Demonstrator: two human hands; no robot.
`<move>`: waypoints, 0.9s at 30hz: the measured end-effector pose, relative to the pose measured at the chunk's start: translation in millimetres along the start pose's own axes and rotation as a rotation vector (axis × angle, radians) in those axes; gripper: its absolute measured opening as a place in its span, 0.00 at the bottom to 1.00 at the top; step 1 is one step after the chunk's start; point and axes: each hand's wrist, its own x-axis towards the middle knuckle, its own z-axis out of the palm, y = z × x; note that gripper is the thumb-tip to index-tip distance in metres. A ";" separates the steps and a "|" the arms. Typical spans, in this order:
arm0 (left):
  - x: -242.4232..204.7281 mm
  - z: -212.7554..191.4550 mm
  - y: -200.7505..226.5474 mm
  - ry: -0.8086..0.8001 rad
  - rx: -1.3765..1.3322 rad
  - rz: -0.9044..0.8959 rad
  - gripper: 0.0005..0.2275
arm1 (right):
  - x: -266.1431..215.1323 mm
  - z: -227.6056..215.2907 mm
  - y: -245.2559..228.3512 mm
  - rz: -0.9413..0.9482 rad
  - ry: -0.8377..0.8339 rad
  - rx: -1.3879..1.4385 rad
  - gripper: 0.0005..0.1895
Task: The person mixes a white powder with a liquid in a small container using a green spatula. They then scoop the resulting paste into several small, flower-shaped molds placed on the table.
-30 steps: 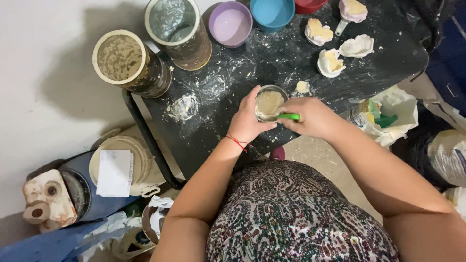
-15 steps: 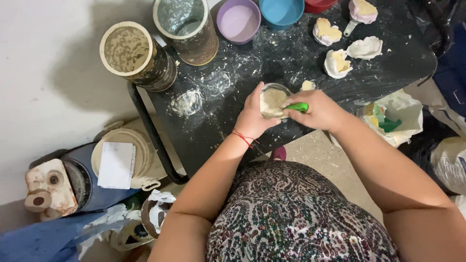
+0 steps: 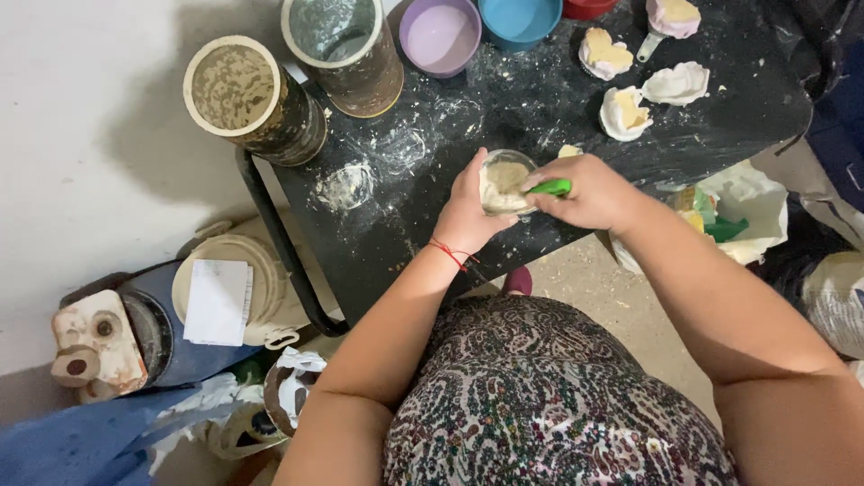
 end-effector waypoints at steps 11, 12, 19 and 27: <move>-2.0 -0.1 -0.2 -0.009 0.030 -0.004 0.52 | 9.8 -10.3 12.0 0.070 0.020 -0.054 0.09; -0.6 0.9 -1.3 -0.005 0.022 0.008 0.53 | 3.5 -11.3 12.6 0.128 0.003 -0.036 0.08; -3.4 0.9 2.1 -0.015 0.021 0.000 0.55 | 15.1 15.0 -3.1 0.085 -0.015 -0.071 0.08; -3.9 0.7 -0.3 -0.009 0.006 0.007 0.56 | 3.7 -19.0 -19.9 0.146 -0.034 -0.088 0.06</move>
